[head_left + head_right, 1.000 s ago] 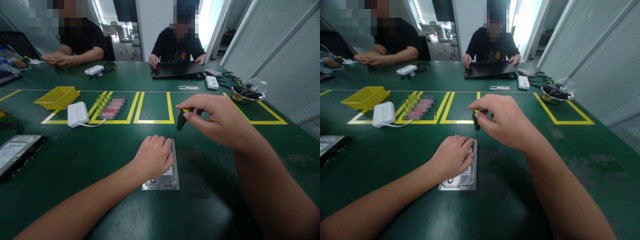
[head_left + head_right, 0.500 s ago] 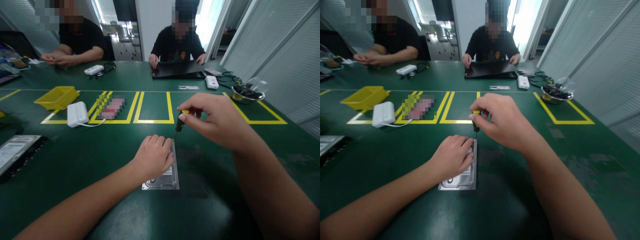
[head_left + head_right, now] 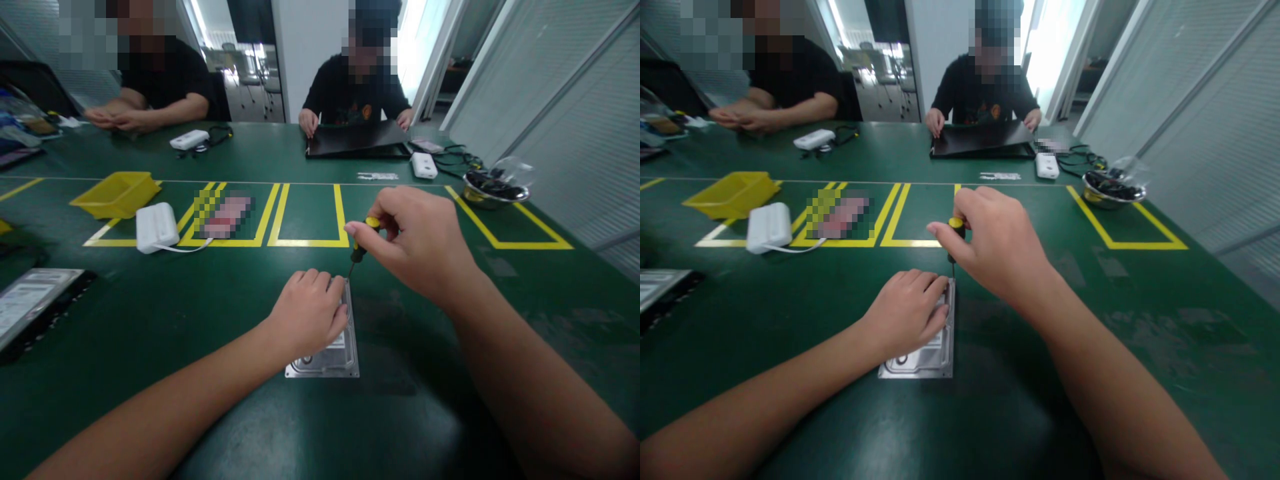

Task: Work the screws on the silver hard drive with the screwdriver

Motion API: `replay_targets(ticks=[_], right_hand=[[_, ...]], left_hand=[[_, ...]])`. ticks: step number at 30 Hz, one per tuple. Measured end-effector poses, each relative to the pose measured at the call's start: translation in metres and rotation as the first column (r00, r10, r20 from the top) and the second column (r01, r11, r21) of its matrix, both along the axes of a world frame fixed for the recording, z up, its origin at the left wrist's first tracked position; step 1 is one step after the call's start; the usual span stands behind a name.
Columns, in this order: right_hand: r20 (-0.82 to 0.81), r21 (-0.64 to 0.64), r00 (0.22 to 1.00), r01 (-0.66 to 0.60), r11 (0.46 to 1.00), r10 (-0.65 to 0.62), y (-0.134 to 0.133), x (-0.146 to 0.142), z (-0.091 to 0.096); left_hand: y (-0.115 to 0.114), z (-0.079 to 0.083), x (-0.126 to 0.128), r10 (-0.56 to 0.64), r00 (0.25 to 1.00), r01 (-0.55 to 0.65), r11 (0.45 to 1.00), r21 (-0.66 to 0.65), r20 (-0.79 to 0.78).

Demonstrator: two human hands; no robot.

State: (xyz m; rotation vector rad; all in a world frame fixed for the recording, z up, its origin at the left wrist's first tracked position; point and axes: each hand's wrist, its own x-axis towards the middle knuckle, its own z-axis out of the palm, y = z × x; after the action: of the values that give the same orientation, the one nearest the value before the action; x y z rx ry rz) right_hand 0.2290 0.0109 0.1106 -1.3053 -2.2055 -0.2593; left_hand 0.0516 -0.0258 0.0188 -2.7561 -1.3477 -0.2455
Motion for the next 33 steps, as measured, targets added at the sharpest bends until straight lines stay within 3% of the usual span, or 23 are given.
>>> replay_targets(ticks=[13,18,21,26,28,30,33], right_hand=[[0.018,0.009,0.978,0.209,0.978,-0.209,-0.005,-0.012,-0.01],[0.061,-0.041,0.979,0.196,0.98,-0.194,-0.003,-0.016,-0.015],[0.064,-0.015,0.982,0.181,0.983,-0.179,-0.008,-0.012,-0.007],[0.08,0.242,0.98,0.159,0.957,-0.183,-0.041,0.004,0.025],[0.13,0.26,0.973,0.152,0.954,-0.191,-0.057,0.013,0.031],[0.147,0.235,0.975,0.131,0.963,-0.169,-0.067,0.022,0.025],[0.225,0.103,0.974,0.009,0.995,-0.033,-0.071,0.037,-0.003]], left_hand=[[0.001,-0.001,0.0,-0.006,1.0,0.006,1.0,-0.005,0.012],[0.0,0.0,0.0,-0.002,1.0,0.002,1.0,0.004,0.009],[-0.001,0.0,0.0,-0.002,1.0,0.002,1.0,0.01,0.012],[0.0,0.0,-0.002,-0.007,1.0,0.006,1.0,0.02,0.021],[0.0,0.0,-0.002,-0.011,1.0,0.01,1.0,0.019,0.025],[0.0,0.0,-0.002,-0.012,1.0,0.011,1.0,0.016,0.028],[0.0,0.0,-0.002,-0.013,0.999,0.012,1.0,0.016,0.032]])
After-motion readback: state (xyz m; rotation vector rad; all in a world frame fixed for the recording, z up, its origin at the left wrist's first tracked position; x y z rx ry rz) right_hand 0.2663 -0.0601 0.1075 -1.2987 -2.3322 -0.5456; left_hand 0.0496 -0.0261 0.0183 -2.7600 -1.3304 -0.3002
